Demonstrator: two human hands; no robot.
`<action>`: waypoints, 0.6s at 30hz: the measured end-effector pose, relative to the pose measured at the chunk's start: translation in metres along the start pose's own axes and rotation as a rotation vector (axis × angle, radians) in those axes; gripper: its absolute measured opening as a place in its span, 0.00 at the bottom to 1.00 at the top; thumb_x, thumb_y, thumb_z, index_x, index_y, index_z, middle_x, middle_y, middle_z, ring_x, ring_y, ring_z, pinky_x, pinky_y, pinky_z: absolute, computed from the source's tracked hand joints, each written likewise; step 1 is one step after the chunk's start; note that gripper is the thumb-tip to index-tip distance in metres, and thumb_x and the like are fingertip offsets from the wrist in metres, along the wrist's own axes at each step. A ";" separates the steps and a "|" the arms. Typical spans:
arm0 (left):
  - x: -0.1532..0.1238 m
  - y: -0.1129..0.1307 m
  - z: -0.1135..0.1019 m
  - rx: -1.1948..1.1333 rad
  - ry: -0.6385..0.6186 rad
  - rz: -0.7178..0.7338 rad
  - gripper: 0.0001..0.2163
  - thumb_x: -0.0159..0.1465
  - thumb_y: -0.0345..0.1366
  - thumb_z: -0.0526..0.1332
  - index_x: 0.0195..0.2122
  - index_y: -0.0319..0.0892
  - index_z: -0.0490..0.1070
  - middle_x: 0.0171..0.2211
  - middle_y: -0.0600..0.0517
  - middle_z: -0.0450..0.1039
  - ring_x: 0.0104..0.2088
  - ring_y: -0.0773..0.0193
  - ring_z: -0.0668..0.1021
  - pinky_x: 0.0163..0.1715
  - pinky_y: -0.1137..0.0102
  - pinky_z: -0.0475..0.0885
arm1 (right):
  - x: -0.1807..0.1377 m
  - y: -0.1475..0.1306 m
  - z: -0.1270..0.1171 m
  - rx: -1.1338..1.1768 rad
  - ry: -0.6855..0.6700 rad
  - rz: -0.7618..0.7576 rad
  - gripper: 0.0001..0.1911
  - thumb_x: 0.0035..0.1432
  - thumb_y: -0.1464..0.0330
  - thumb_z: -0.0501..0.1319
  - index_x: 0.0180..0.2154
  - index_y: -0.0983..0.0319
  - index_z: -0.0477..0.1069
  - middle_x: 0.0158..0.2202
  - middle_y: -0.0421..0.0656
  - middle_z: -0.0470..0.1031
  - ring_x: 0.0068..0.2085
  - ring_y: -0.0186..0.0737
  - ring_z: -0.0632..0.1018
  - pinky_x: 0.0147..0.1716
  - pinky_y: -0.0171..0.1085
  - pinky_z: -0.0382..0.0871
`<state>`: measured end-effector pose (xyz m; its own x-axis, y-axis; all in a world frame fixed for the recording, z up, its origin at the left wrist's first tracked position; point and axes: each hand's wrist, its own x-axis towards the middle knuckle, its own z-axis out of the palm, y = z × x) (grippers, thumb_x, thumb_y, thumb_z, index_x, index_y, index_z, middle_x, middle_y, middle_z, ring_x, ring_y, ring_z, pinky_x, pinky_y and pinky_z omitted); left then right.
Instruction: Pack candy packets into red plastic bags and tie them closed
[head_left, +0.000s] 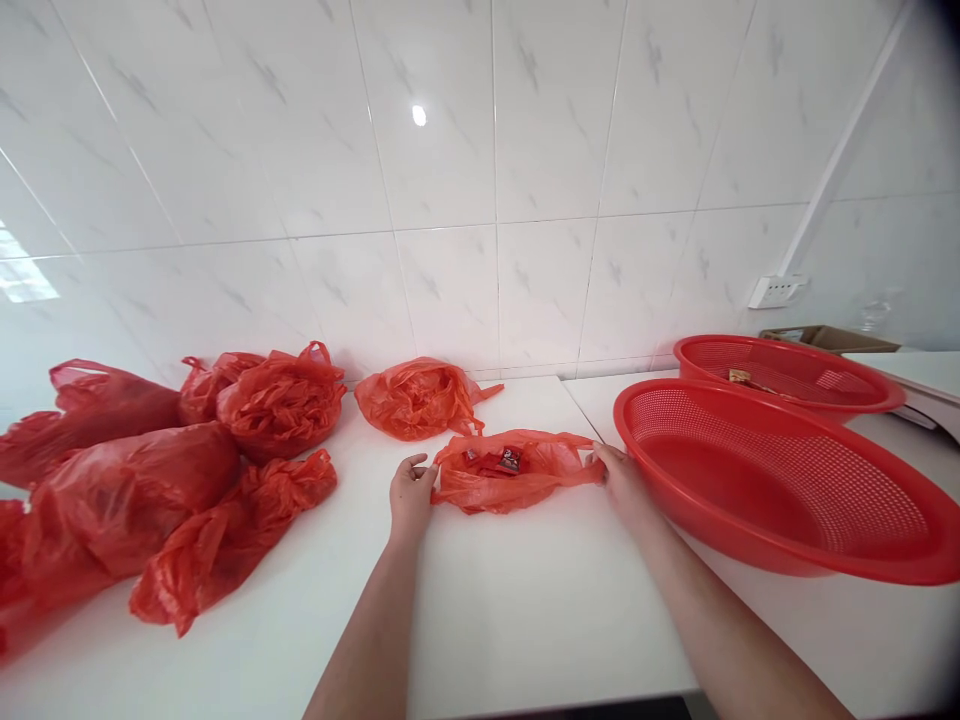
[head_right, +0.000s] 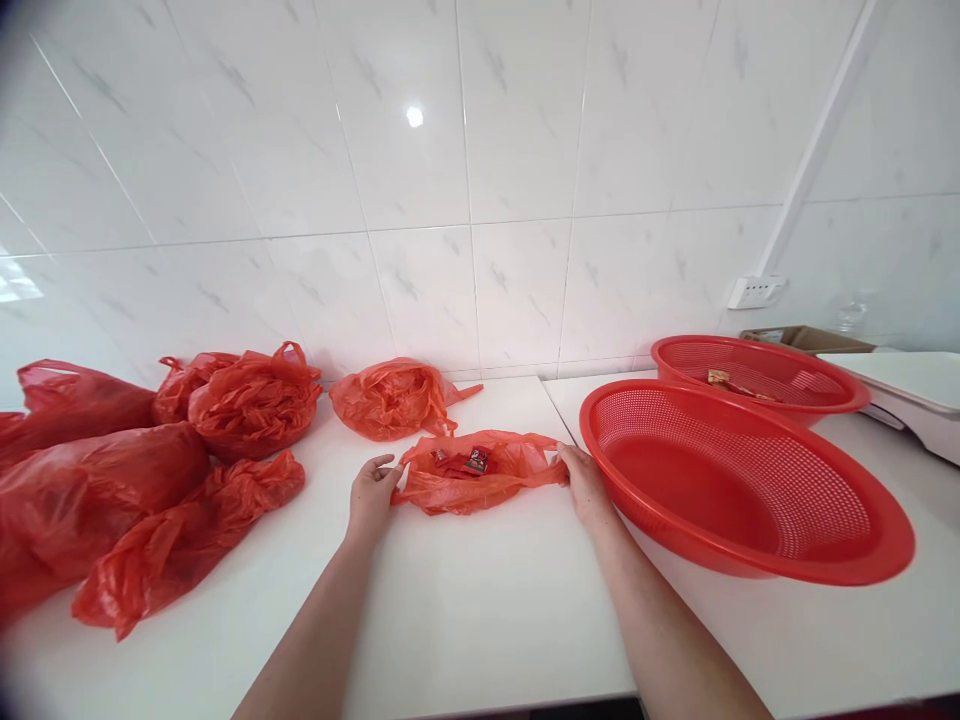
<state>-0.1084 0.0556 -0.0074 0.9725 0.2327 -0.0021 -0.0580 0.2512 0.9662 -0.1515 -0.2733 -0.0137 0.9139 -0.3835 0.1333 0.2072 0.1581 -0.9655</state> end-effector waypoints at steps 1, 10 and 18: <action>0.002 0.001 0.001 -0.053 -0.014 -0.013 0.15 0.50 0.35 0.68 0.39 0.41 0.70 0.23 0.56 0.69 0.20 0.72 0.69 0.22 0.76 0.65 | 0.003 0.002 0.000 0.004 0.009 0.000 0.18 0.50 0.56 0.63 0.20 0.61 0.65 0.19 0.36 0.65 0.21 0.30 0.63 0.21 0.33 0.55; 0.006 0.015 -0.005 -0.575 -0.215 -0.003 0.13 0.58 0.31 0.61 0.45 0.43 0.69 0.43 0.49 0.73 0.38 0.71 0.77 0.36 0.77 0.73 | 0.034 0.010 0.009 0.217 -0.028 0.040 0.16 0.49 0.53 0.64 0.27 0.59 0.70 0.26 0.42 0.75 0.28 0.38 0.75 0.25 0.35 0.68; 0.017 0.006 -0.014 0.136 -0.056 0.080 0.21 0.47 0.21 0.64 0.42 0.43 0.71 0.46 0.46 0.73 0.44 0.58 0.77 0.47 0.60 0.71 | 0.026 0.009 0.000 0.480 -0.189 0.101 0.21 0.54 0.55 0.62 0.50 0.50 0.68 0.52 0.41 0.72 0.53 0.42 0.72 0.48 0.43 0.70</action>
<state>-0.0958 0.0745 -0.0050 0.9773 0.1932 0.0870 -0.1085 0.1039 0.9886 -0.1256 -0.2816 -0.0191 0.9755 -0.1807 0.1257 0.2108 0.6022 -0.7700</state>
